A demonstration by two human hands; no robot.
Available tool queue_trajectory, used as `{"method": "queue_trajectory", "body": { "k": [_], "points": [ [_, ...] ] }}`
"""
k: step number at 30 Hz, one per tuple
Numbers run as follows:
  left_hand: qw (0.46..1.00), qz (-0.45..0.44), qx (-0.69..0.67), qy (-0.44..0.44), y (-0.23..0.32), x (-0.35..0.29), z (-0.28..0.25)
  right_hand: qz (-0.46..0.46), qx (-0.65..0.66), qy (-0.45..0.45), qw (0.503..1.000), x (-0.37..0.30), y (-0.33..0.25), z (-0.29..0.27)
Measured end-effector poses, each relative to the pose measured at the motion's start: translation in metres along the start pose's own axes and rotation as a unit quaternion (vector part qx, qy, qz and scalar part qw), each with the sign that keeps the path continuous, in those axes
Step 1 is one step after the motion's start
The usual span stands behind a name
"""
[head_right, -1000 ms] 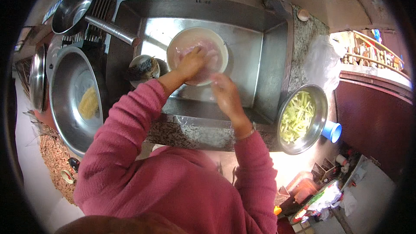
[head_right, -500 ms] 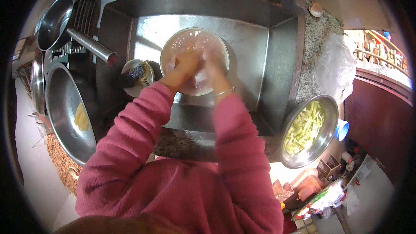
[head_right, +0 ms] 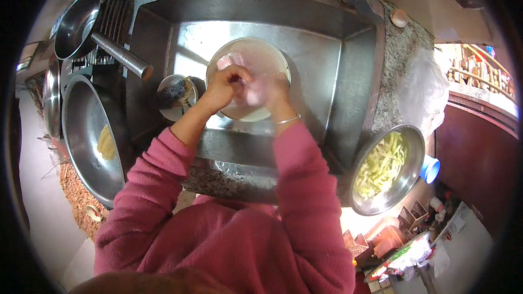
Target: The person washes a piece of raw meat in a bowl under running water, then places it on a cutting board and slices it into smaller pieces using a cleaver.
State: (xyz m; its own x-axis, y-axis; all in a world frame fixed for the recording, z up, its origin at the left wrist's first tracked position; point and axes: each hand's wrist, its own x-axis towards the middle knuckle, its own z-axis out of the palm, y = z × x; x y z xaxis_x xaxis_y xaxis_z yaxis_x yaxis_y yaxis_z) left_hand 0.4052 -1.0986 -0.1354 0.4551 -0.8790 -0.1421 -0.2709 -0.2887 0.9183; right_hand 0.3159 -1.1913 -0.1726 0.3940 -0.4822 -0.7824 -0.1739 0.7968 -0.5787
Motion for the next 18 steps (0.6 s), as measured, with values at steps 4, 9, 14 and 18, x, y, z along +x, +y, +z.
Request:
{"method": "queue_trajectory", "body": {
  "k": [4,9,14,18],
  "points": [
    [0.975,0.050,0.214,0.018,-0.015,-0.014,0.018,-0.116,-0.214,0.082,0.966,0.007,0.029,-0.005],
    [0.858,0.108,0.481,-0.146,-0.033,0.000,0.038,-0.114,-0.128,0.004,0.985,-0.010,0.011,-0.019],
    [0.925,0.022,0.342,-0.162,-0.030,0.032,0.033,-0.075,-0.169,0.001,0.983,-0.033,-0.007,-0.009],
    [0.912,-0.050,0.392,-0.115,-0.011,0.045,0.027,-0.086,-0.111,-0.011,0.990,-0.039,-0.001,-0.005]
  ]
}}
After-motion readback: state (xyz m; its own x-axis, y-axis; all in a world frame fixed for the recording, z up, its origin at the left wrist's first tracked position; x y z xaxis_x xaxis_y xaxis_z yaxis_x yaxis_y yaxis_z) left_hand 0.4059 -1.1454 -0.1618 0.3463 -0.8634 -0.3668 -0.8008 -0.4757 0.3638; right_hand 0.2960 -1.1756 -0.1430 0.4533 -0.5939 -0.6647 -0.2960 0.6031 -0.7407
